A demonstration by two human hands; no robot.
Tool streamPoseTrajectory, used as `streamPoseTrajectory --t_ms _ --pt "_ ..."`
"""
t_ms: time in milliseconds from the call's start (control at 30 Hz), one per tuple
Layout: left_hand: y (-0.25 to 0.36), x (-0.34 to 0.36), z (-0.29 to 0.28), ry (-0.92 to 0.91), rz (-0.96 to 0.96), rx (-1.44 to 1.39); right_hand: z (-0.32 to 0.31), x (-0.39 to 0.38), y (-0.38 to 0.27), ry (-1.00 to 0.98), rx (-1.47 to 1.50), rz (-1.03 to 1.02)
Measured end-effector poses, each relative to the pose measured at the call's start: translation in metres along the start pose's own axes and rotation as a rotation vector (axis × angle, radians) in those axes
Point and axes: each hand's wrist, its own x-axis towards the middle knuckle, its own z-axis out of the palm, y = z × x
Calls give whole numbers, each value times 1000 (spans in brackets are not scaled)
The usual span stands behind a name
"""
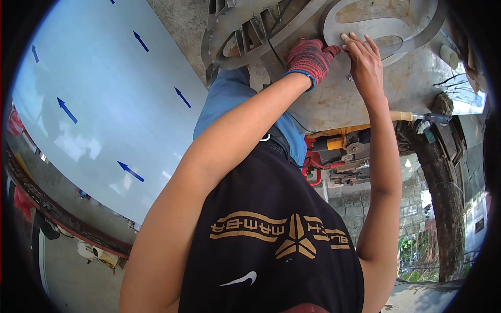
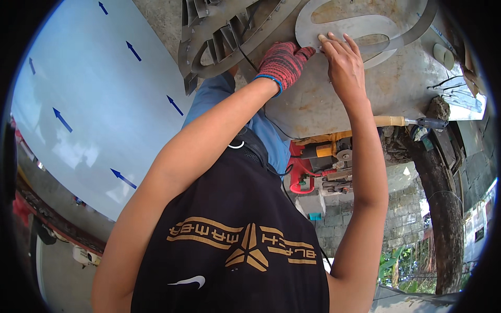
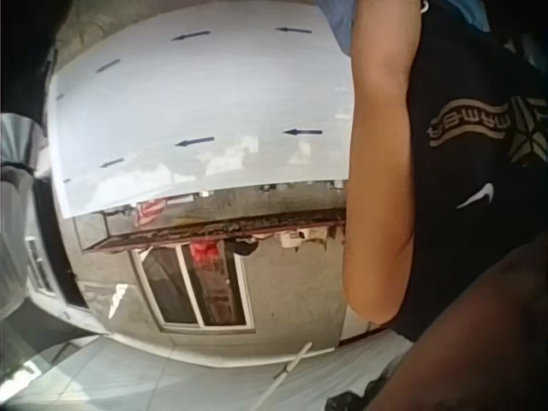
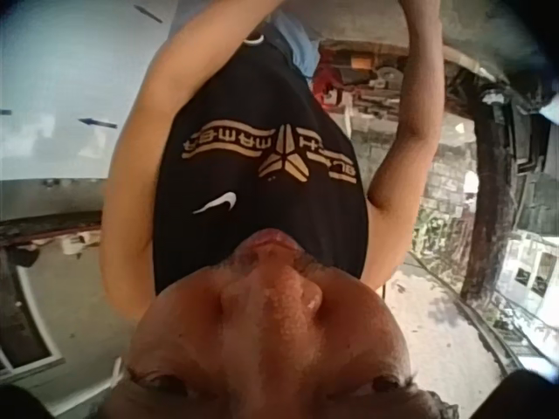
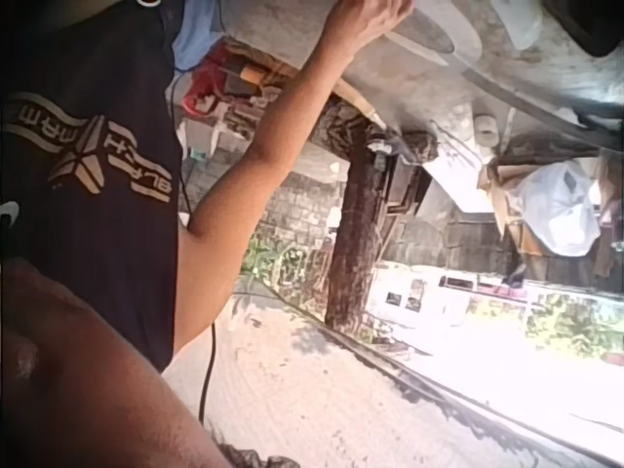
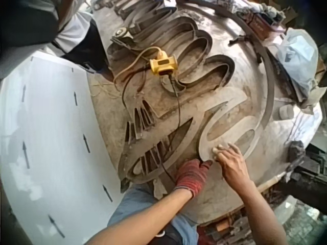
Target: Manually smoothing and assembling large metal cut-out letters for a sign.
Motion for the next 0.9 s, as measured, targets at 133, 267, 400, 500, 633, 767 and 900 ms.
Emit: streamPoseTrajectory --t_ms 133,267,400,500,633,767,900 --pt "0 1 8 62 10 84 2 -2 2 -23 -6 -4" --pt "4 1 4 4 -39 107 -1 -2 -2 -59 -38 16" --pt "5 2 4 25 -19 111 -17 -2 -12 -58 -148 77" --pt "6 2 1 -6 -36 100 -39 -4 -22 22 -98 158" --pt "4 4 1 -42 -39 115 -57 -18 -25 267 -1 302" --pt "-1 10 -5 -157 -19 86 -60 -43 -33 516 159 551" --pt "-13 8 -1 -66 39 43 -38 -72 -40 530 236 695"
